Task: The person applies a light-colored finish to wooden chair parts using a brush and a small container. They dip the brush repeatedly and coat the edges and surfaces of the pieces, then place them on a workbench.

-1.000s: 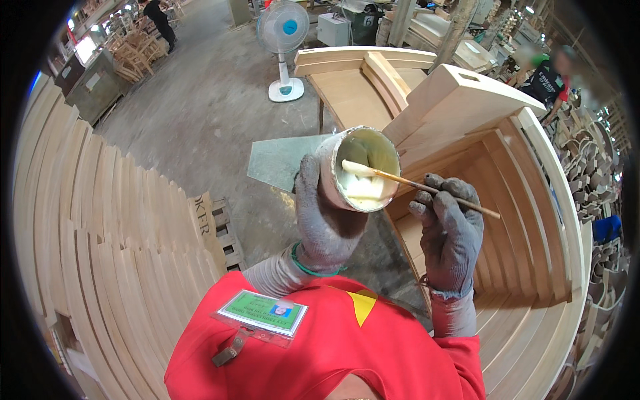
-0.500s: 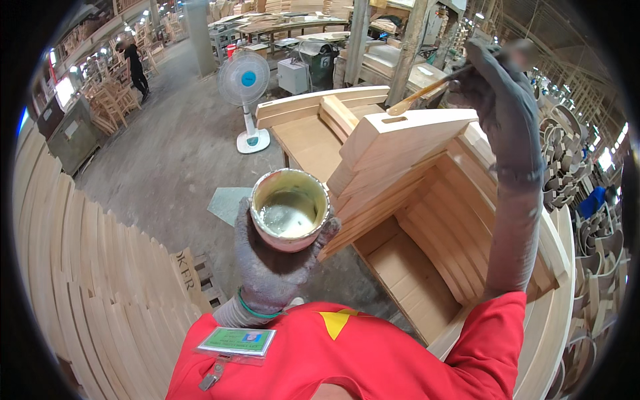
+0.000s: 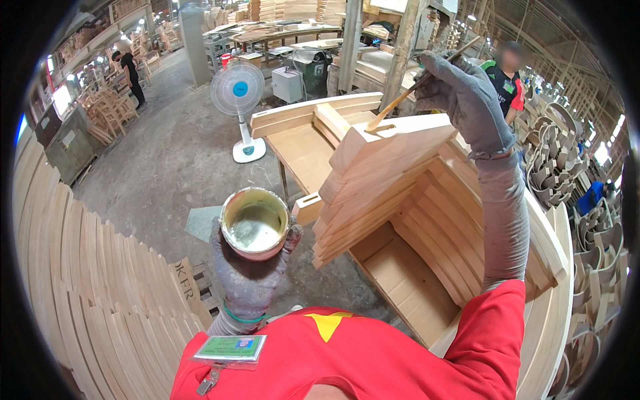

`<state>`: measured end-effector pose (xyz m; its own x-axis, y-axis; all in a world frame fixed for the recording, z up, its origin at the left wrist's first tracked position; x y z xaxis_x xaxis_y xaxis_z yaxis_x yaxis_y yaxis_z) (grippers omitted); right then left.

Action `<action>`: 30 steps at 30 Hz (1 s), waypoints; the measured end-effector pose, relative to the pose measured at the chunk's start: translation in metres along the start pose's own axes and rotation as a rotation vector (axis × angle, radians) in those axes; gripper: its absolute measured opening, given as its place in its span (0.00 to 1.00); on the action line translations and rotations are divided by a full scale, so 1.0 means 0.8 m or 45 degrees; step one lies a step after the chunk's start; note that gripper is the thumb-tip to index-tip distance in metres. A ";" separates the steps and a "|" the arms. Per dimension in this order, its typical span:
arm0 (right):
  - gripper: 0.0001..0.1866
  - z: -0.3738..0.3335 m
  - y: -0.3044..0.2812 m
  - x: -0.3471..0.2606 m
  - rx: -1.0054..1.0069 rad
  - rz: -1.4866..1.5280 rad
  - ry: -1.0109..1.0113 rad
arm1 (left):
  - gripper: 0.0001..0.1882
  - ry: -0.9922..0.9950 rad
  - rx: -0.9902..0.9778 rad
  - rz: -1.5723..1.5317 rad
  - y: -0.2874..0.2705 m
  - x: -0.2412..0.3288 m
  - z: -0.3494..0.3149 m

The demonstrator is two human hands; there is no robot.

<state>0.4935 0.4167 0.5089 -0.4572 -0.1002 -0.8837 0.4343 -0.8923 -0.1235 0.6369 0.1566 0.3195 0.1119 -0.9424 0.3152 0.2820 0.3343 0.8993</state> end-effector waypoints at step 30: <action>0.15 0.021 0.044 -0.012 -0.273 -0.406 0.090 | 0.41 0.330 0.275 1.436 0.008 0.014 -0.008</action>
<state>0.5004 0.3787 0.5203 -0.5439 0.2047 -0.8138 0.4348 -0.7607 -0.4820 0.6458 0.1487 0.3270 0.3925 -0.0753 0.9167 -0.2653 0.9450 0.1912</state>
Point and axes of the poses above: each hand's wrist, its own z-axis towards the middle knuckle, its own y-axis out of the palm, x = y × z, the point moved 5 cm from there along z, towards the middle knuckle, and after that the axes turned 10 degrees about -x, right-handed, at the moved point
